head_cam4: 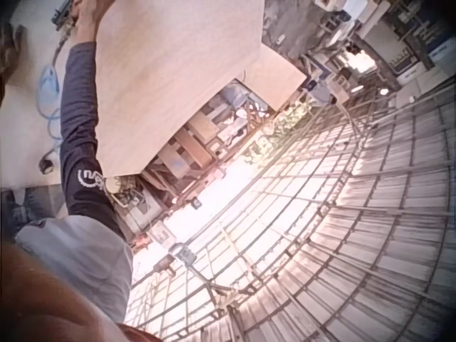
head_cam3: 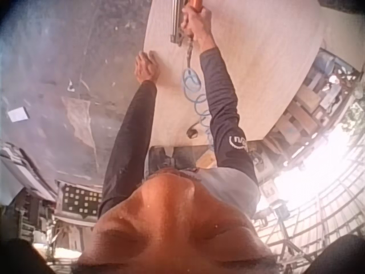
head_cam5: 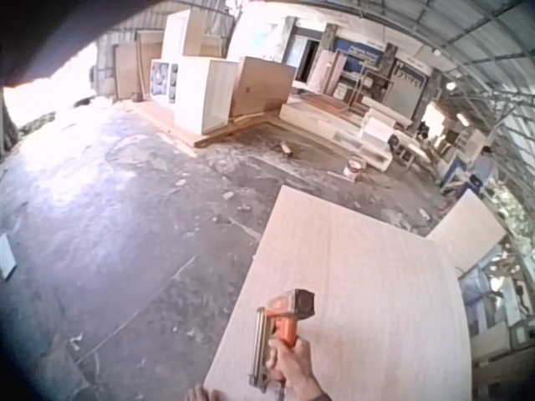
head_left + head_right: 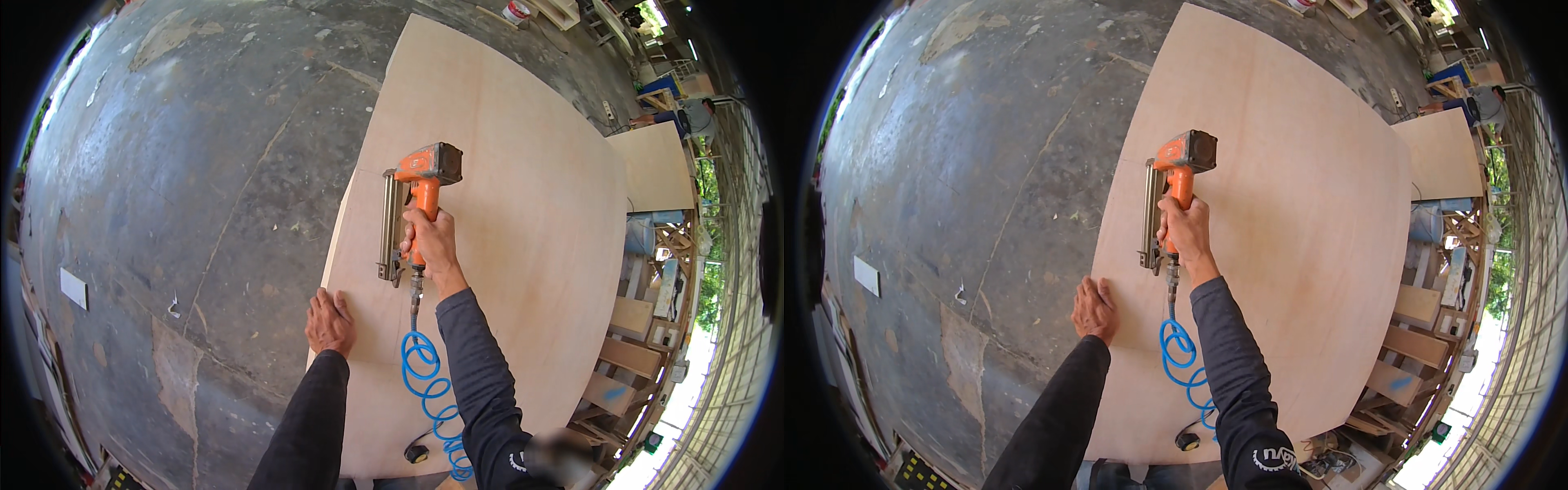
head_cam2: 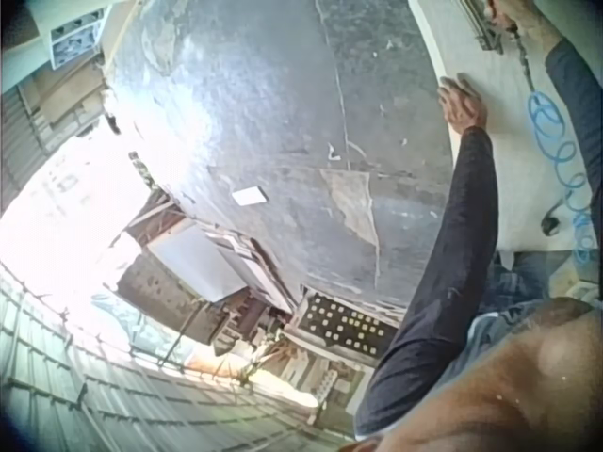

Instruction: The person measures a large wooden board using a tape measure and marks it with a pencil. They then use a wooden guide to draw a straight line across the board and subsequently use a pneumatic nailer to secure the board.

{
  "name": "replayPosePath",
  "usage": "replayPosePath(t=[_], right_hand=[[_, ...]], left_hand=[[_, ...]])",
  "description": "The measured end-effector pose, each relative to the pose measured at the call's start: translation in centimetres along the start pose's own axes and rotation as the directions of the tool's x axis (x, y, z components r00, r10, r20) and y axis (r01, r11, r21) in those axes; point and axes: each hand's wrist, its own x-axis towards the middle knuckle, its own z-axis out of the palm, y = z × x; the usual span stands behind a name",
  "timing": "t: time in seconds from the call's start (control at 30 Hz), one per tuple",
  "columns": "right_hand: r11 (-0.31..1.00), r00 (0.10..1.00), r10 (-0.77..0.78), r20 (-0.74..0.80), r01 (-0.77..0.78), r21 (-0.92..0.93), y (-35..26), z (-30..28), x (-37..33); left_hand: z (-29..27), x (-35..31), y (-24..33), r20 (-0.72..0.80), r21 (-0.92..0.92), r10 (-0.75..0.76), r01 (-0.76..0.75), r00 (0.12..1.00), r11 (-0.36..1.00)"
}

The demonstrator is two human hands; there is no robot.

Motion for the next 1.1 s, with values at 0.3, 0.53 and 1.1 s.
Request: replayPosePath(t=[0.3, 0.53, 1.1], right_hand=[[1.0, 1.0, -0.019, -0.023, 0.019, 0.012, -0.3, 0.1, -0.3], [0.999, 0.995, -0.046, -0.088, 0.044, -0.024, 0.9, -4.6, -9.6], [0.773, 0.815, 0.17, -0.554, 0.238, 0.588, 12.6, -12.8, -51.5]], left_hand=[[0.3, 0.1, -0.2, 0.013, 0.01, -0.001, 0.001, 1.0, 1.0], [0.2, 0.2, -0.5, -0.026, 0.013, 0.014, -0.013, 1.0, 1.0], [1.2, 5.2, -4.8, -0.31, 0.055, 0.443, -0.449, 0.841, 0.892]])
